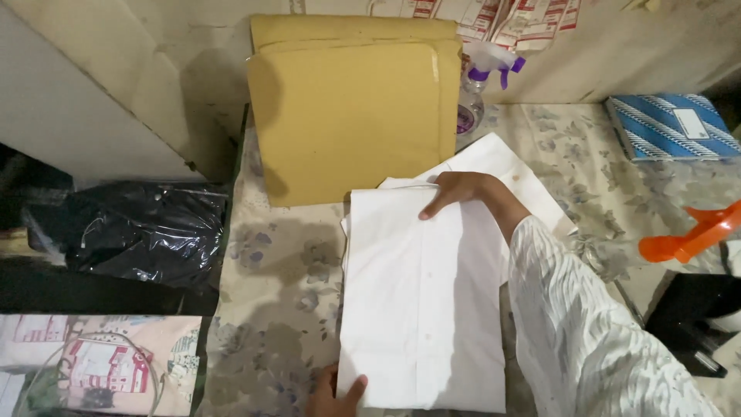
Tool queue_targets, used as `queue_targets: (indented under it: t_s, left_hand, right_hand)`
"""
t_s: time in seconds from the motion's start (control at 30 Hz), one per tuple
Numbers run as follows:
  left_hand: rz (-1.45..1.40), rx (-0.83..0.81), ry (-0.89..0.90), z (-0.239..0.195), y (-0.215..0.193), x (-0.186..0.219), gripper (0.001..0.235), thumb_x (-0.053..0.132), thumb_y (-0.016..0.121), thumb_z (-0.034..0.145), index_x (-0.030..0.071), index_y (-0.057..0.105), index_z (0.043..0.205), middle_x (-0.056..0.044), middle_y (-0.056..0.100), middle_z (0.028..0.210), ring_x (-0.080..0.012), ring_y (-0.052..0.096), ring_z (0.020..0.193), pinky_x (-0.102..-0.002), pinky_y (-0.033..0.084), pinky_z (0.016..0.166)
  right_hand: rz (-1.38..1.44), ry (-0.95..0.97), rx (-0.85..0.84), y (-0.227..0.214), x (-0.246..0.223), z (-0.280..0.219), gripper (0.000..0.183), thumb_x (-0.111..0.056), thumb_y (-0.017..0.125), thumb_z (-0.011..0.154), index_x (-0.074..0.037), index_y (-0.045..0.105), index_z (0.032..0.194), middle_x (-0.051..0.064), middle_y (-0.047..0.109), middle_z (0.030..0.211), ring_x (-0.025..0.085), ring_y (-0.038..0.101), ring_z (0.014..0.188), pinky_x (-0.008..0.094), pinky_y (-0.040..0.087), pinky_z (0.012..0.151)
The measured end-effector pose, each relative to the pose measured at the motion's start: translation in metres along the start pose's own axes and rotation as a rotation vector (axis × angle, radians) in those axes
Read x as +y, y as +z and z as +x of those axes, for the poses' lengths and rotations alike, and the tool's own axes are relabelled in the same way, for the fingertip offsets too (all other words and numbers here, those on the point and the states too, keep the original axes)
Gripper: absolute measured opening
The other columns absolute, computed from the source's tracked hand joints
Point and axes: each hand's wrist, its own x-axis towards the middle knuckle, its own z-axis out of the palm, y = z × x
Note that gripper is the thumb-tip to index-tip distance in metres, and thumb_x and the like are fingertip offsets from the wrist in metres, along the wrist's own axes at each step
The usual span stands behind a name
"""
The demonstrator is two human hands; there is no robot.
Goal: Folding a white shirt, placing it into a plastic bag, and sealing it with tape and labels.
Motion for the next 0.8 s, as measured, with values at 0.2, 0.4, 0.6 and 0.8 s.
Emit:
queue_targets:
  t_s: [0.2, 0.4, 0.6, 0.8]
  left_hand:
    - [-0.41, -0.226, -0.069, 0.002, -0.005, -0.008, 0.069, 0.056, 0.085, 0.071, 0.021, 0.076, 0.129, -0.008, 0.079, 0.086, -0.0205, 0.072, 0.074, -0.033, 0.053, 0.07]
    - [-0.392, -0.109, 0.124, -0.034, -0.051, 0.012, 0.068, 0.045, 0.08, 0.079, 0.018, 0.067, 0.141, -0.003, 0.081, 0.124, -0.0227, 0.075, 0.109, -0.035, 0.058, 0.089]
    - [-0.635, 0.349, 0.445, -0.101, -0.149, 0.054, 0.035, 0.026, 0.074, 0.088, 0.01, 0.077, 0.12, -0.012, 0.078, 0.094, -0.0249, 0.069, 0.084, -0.039, 0.056, 0.068]
    - [-0.756, 0.715, 1.455, -0.067, -0.185, 0.058, 0.025, -0.01, 0.069, 0.09, 0.001, 0.066, 0.112, -0.019, 0.064, 0.123, -0.0311, 0.066, 0.123, -0.039, 0.05, 0.113]
  right_hand:
    - [0.151, 0.007, -0.1, -0.007, -0.009, -0.022, 0.063, -0.015, 0.077, 0.064, -0.008, 0.068, 0.126, 0.011, 0.074, 0.117, 0.031, 0.069, 0.109, 0.041, 0.053, 0.092]
    - [0.183, -0.279, 0.075, -0.01, -0.026, -0.098, 0.064, -0.006, 0.081, 0.06, -0.008, 0.072, 0.123, 0.003, 0.078, 0.12, 0.02, 0.071, 0.107, 0.03, 0.055, 0.092]
    - [-0.246, -1.111, 0.744, 0.037, 0.011, -0.208, 0.017, -0.015, 0.084, 0.081, -0.006, 0.074, 0.092, 0.002, 0.075, 0.074, 0.008, 0.07, 0.057, 0.018, 0.052, 0.04]
    - [-0.501, -1.075, 0.548, 0.202, 0.065, -0.254, 0.056, -0.046, 0.048, 0.104, 0.002, 0.069, 0.124, 0.038, 0.071, 0.111, 0.033, 0.078, 0.062, 0.034, 0.059, 0.052]
